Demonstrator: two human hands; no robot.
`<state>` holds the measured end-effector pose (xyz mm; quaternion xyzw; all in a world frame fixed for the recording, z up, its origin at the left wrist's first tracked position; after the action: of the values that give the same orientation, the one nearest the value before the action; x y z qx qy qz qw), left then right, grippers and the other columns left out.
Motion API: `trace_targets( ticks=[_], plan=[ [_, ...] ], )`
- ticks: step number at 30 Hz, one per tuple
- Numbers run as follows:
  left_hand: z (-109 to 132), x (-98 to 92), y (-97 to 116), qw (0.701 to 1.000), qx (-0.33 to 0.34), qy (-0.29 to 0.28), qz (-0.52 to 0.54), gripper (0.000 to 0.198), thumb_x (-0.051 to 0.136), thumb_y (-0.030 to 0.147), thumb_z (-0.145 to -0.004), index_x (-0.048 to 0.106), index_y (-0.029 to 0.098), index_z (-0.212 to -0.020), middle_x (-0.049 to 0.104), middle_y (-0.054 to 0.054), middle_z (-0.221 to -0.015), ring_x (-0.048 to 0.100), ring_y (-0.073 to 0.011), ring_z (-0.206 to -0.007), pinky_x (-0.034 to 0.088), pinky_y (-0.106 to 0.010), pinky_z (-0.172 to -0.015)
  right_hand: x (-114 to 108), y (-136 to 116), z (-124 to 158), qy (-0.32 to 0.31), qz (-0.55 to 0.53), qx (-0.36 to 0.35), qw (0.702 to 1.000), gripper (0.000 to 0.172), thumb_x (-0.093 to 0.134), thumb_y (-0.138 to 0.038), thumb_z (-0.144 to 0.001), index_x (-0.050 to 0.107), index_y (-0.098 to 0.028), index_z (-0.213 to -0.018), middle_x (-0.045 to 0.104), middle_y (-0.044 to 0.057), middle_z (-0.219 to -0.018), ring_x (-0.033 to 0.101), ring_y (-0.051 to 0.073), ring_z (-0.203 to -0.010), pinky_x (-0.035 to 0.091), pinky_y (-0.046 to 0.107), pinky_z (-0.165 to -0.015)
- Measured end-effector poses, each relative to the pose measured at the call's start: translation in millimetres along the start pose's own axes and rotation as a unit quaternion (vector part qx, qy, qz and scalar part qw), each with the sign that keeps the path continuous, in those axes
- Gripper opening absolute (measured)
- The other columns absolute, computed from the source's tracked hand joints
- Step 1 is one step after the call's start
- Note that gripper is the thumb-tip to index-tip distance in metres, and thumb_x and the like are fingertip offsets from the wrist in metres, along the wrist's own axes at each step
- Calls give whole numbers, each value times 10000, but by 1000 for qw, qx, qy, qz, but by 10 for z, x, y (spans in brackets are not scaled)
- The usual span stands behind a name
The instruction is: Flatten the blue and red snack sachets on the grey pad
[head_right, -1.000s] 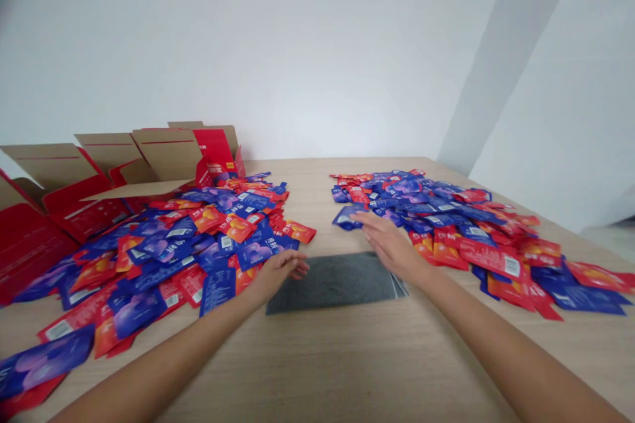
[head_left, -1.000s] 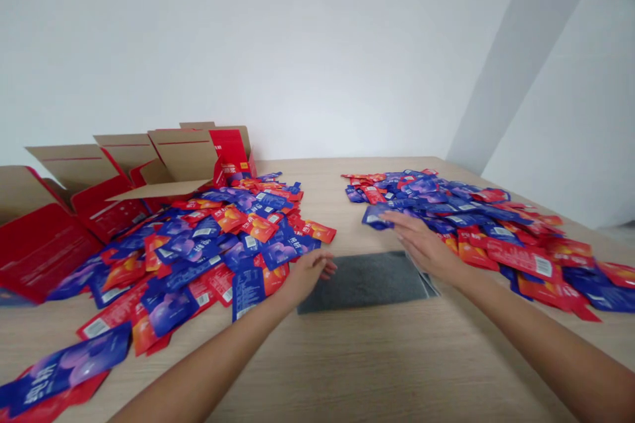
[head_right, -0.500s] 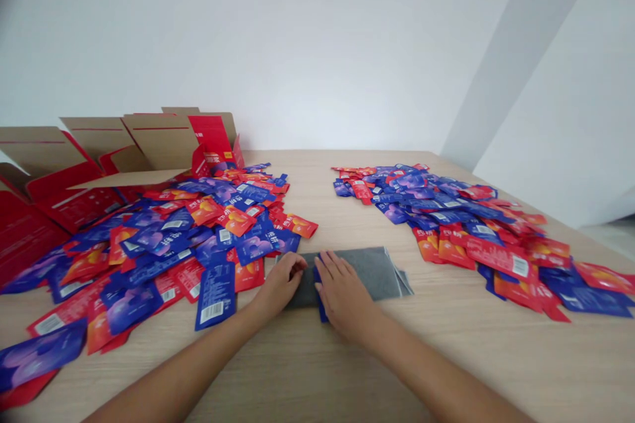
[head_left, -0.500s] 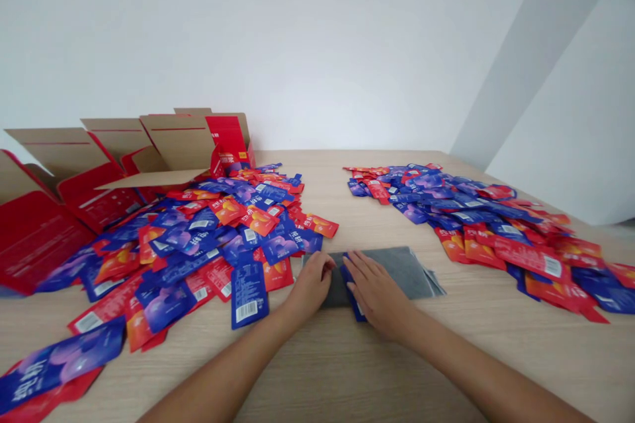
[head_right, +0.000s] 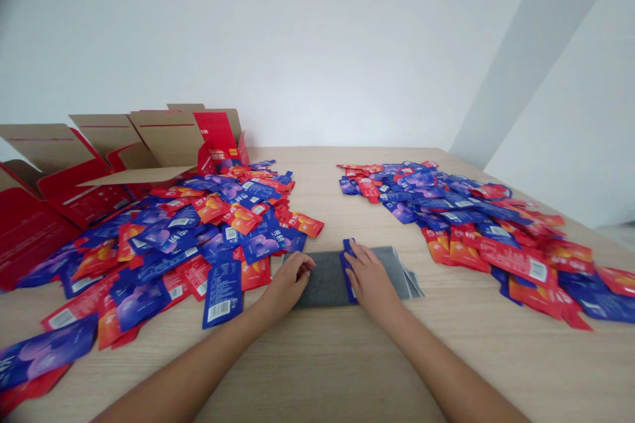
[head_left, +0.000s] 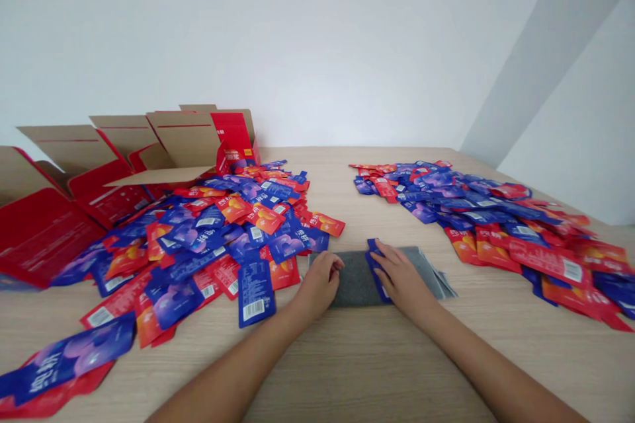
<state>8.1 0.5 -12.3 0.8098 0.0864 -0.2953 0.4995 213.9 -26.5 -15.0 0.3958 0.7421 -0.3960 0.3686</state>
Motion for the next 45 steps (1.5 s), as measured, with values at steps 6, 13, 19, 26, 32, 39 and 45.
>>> trace_targets(
  ticks=[6,13,19,26,32,39,45],
  plan=[
    [2,16,-40,998,-31,48,12,293,392,-32,-697,446,216,-844,499,9,-822,528,-162,-818,439,-302,-731,-276,-353,8,72,-161,-24,984,389,357,-251,-911,465,-271,-1285,456,85,-1359,430,231,-1231,401,478,-985],
    [11,23,-56,995,-36,97,10,324,356,-59,-665,386,223,-824,446,0,-836,490,-168,-808,428,-312,-738,-115,-508,85,-44,-135,-94,985,444,324,-224,-925,384,-214,-1364,432,89,-1389,350,191,-1298,341,418,-1054],
    [7,41,-68,996,-33,83,4,352,363,-73,-634,395,223,-822,444,8,-829,489,-164,-800,421,-300,-733,23,-528,68,-178,-12,-104,979,480,291,-288,-938,328,-148,-1396,298,103,-1457,224,210,-1352,267,453,-1079],
    [-3,45,-76,997,-18,71,0,348,363,-75,-636,409,218,-817,444,10,-800,481,-171,-776,412,-302,-712,93,-377,-112,-125,57,-50,989,459,290,-187,-920,386,-122,-1365,335,104,-1441,274,222,-1335,319,430,-1054],
    [-3,39,-70,997,-24,72,2,323,374,-57,-644,433,216,-806,469,8,-809,503,-171,-807,416,-301,-726,-111,-604,-63,-179,52,-62,981,500,401,-393,-894,532,-69,-1251,508,152,-1314,398,276,-1259,339,423,-1039],
    [-9,35,-74,997,-17,77,7,314,355,-58,-667,429,213,-808,471,4,-793,501,-173,-810,416,-309,-731,-236,-664,173,-179,-39,-61,981,533,409,-134,-766,484,-110,-1293,514,131,-1315,459,236,-1218,380,396,-1010],
    [-5,31,-102,996,-28,81,22,320,372,-54,-673,428,214,-839,475,4,-812,511,-170,-820,422,-307,-728,-178,-150,46,4,-217,110,970,486,333,-289,-887,342,-184,-1362,609,109,-1187,587,207,-1062,488,407,-882]
  ],
)
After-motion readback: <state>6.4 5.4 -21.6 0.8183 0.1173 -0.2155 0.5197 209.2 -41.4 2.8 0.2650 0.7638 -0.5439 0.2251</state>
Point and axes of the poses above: each hand's wrist, its own z-axis away from the middle knuckle, its own x-axis out of the palm, y = z × x, the point moved 1 cm from there along -z, towards the middle knuckle
